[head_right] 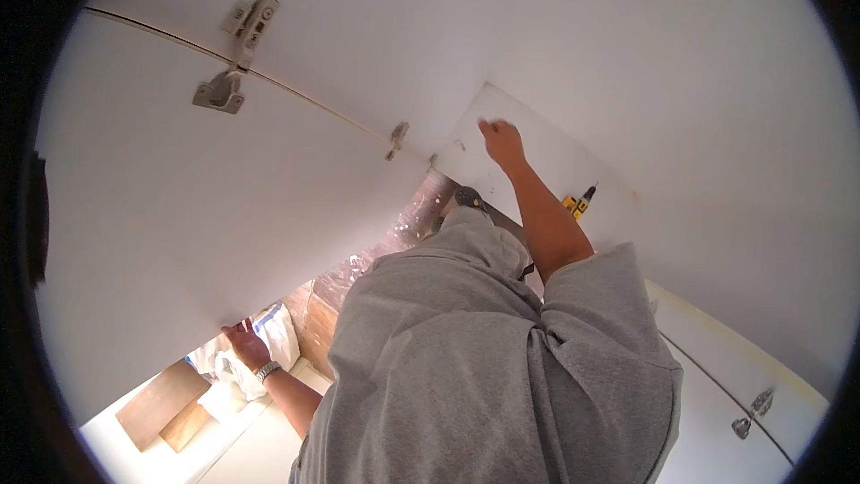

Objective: The person loosens hinges on a cabinet door using a screwdriver, then lifts the door and attaches the hinges onto the cabinet frame.

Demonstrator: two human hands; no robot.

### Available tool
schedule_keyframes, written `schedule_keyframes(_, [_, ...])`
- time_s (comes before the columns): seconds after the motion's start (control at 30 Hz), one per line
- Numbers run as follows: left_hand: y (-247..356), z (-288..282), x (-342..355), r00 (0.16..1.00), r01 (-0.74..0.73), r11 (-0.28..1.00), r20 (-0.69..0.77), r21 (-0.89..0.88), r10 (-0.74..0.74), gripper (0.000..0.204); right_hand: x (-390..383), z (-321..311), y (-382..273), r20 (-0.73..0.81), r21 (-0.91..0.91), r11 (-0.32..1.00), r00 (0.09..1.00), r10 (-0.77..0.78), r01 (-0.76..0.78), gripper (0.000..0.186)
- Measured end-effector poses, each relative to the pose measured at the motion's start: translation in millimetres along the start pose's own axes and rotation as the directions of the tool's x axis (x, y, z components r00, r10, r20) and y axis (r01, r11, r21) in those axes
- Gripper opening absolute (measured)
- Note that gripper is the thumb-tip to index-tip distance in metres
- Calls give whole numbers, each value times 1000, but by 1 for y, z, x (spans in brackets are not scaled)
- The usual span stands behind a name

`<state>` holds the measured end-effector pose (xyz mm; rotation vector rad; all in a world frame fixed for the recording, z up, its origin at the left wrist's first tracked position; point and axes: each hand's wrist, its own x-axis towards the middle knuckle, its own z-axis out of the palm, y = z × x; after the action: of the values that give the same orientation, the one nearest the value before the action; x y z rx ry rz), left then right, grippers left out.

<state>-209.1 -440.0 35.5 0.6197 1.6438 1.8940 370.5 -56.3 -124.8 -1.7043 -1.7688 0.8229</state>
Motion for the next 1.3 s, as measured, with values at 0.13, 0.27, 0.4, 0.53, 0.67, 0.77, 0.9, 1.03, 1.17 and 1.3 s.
schedule_keyframes(0.13, [-9, 32, 5, 991, 115, 993, -74, -12, -115, 32, -123, 0, 142, 460, -652, 709, 884, 88, 268, 19])
schedule_keyframes(0.27, [-33, 15, 10, 974, 206, 977, -109, 46, -200, 34, -210, -7, 177, 577, -719, 652, 730, 367, 240, 20])
schedule_keyframes(0.4, [-59, 13, 26, 963, 258, 961, -109, 103, -247, 31, -229, -3, 191, 178, -349, 679, 665, 725, -646, 21])
schedule_keyframes(0.53, [-66, 24, 30, 935, 354, 915, -92, 192, -342, 24, -221, 3, 191, 52, -215, 842, 855, 517, -495, 29])
schedule_keyframes(0.67, [-68, 25, 27, 946, 322, 921, -123, 221, -301, 24, -166, 14, 127, 99, -235, 841, 849, 519, -487, 41])
schedule_keyframes(0.77, [-70, 25, 29, 923, 384, 895, -110, 228, -368, 24, -138, 20, 101, 112, -171, 840, 837, 535, -514, 41])
schedule_keyframes(0.9, [-84, 14, 29, 928, 371, 894, -107, 251, -356, 22, -106, 19, 56, 134, -292, 910, 930, 343, -294, 27])
schedule_keyframes(1.03, [-94, 13, 28, 935, 353, 877, -76, 328, -348, 19, -102, 18, 69, 70, -98, 947, 948, 312, -305, 16])
schedule_keyframes(1.17, [-114, -10, 20, 957, 289, 905, -88, 313, -275, 25, -126, 11, 151, 198, -290, 951, 979, -50, 108, 22])
schedule_keyframes(1.3, [-145, -6, 4, 972, 217, 905, -167, 366, -165, 39, -171, 7, 237, 52, -371, 892, 953, 297, -257, 28])
